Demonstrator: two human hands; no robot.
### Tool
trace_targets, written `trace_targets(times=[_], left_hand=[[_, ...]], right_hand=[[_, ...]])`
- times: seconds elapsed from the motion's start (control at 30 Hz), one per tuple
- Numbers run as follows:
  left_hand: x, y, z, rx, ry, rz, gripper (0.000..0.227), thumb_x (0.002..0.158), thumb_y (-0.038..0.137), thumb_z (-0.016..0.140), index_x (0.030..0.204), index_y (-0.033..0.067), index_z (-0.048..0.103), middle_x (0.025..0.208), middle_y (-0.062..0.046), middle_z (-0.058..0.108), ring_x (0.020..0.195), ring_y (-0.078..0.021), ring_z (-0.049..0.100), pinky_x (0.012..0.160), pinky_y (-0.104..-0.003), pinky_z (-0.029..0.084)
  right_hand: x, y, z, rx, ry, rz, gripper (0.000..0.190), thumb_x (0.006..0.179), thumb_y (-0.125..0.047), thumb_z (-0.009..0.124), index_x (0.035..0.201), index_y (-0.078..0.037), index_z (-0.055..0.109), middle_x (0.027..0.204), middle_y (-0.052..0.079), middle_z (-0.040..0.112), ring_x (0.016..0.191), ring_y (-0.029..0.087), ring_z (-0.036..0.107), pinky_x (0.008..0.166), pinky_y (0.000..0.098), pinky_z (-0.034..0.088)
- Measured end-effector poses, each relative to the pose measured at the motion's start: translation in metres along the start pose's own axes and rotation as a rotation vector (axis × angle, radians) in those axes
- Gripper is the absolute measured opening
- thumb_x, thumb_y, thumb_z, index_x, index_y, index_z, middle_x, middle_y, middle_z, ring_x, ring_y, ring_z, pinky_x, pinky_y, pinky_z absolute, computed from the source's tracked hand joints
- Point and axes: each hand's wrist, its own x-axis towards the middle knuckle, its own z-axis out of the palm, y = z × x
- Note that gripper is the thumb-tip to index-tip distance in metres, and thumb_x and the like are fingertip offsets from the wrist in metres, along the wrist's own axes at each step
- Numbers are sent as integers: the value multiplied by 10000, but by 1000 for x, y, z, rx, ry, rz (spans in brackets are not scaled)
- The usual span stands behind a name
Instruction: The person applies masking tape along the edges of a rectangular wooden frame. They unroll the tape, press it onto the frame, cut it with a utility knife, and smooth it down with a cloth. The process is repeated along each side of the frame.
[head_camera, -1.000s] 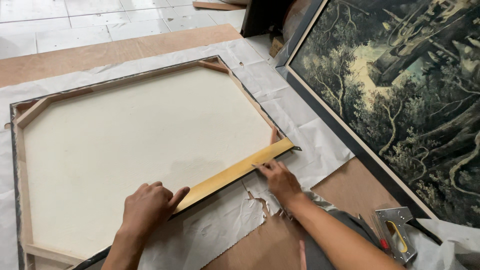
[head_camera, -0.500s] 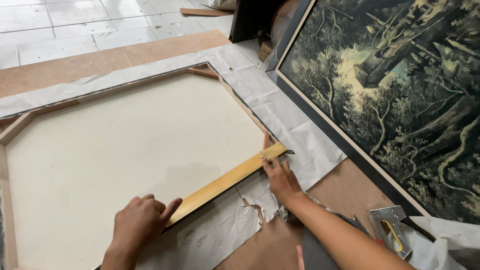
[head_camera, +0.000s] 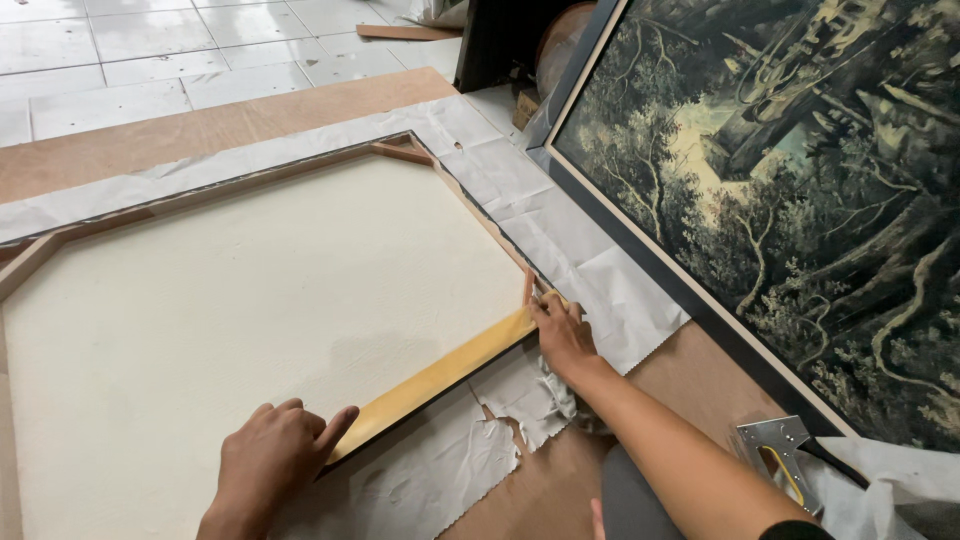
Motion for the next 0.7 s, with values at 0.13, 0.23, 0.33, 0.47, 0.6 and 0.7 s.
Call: trace_targets(times=[0.13,0.23,0.33,0.47,0.6,0.7], left_hand=[[-2,4,-4,3,-26,-14,801,1073,830,316,725,340,845,1070,134,709,1203,-110,630,924,-346,543],[4,1,0,-3,-4,1,824,1067,846,326,662,284,774,1038,125,718,1173,-126,640,890,-365,546],[6,0,2,13,-19,-11,824,1063,855,305,689,320,809,1066,140,718,1213,-116,635,904,-366,559],[3,1,1,16,-13,-13,818,1073,847,301,661,308,759,1029,153,704,1166,-96,638,879,-335,542],[8,0,5,12,-12,-16,807,1062,857,321,704,315,800,1046,139,709,1207,-106,635,904,-362,557],[1,-1,0,-7,-3,-15,817,1077,834,322,639,288,742,990,144,699,1138,-91,646,868,-328,533]], right_hand=[[-19,-3,8,-13,8,-49,792,995,146,559,1711,-171,440,1613,62,417,1323,433,473,926,518,605],[-36,-1,26,30,170,-278,778,972,123,698,1692,-113,518,1572,106,525,1100,329,564,772,334,674],[-25,2,19,-27,159,-277,753,994,158,606,1653,-204,566,1534,48,546,1033,314,563,673,338,611],[-11,1,20,-24,210,-260,663,1028,121,532,1625,-165,564,1421,87,620,1084,391,584,808,484,590],[-53,-8,23,-102,175,-416,801,959,165,652,1684,-125,473,1596,82,491,1013,305,583,752,389,598],[-67,-26,-64,482,-76,343,530,1219,-539,274,1658,-338,494,1321,211,565,809,268,640,515,269,539]])
